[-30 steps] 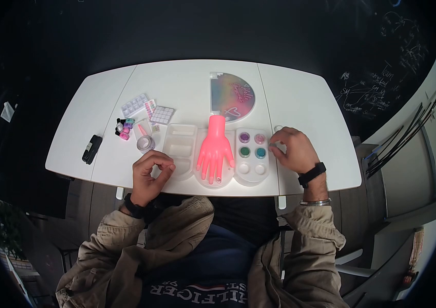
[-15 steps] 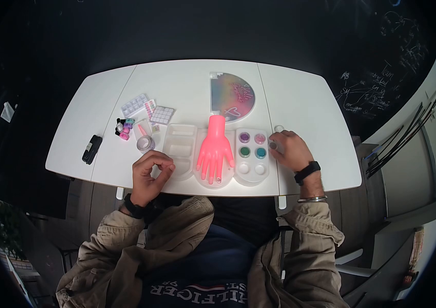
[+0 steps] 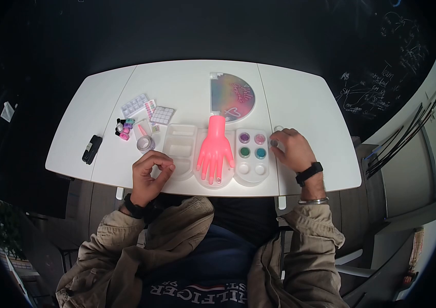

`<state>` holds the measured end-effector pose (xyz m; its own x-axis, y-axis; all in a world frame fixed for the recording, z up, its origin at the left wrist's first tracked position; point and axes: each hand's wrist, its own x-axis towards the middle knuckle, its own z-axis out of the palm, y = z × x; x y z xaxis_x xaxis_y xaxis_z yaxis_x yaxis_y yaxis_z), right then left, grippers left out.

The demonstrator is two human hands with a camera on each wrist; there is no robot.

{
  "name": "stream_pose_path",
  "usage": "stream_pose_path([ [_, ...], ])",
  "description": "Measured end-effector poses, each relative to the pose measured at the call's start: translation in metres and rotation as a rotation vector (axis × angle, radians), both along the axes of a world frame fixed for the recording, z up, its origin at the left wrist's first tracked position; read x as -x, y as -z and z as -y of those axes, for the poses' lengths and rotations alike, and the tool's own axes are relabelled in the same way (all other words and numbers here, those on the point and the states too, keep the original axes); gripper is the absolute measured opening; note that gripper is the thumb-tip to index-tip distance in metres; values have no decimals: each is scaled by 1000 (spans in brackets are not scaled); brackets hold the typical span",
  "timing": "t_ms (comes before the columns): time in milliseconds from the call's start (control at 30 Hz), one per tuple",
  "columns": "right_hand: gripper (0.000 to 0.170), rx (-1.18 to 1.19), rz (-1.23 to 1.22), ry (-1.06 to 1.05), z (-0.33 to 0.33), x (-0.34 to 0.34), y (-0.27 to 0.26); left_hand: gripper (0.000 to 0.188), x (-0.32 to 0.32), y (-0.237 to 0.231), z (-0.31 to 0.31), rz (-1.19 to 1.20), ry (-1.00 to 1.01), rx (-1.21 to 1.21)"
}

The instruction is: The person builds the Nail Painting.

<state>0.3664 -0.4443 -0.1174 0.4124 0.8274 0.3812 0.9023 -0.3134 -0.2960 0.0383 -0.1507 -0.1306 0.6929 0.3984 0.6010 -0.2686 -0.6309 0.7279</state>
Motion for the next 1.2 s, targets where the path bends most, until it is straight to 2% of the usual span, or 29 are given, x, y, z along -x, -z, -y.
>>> stream_pose_path([
  [333, 21, -28, 16, -10, -5, 24, -28, 13, 0, -2, 1, 3, 0, -6],
  [1200, 33, 233, -225, 18, 7, 2, -4, 11, 0, 1, 0, -3, 10, 12],
])
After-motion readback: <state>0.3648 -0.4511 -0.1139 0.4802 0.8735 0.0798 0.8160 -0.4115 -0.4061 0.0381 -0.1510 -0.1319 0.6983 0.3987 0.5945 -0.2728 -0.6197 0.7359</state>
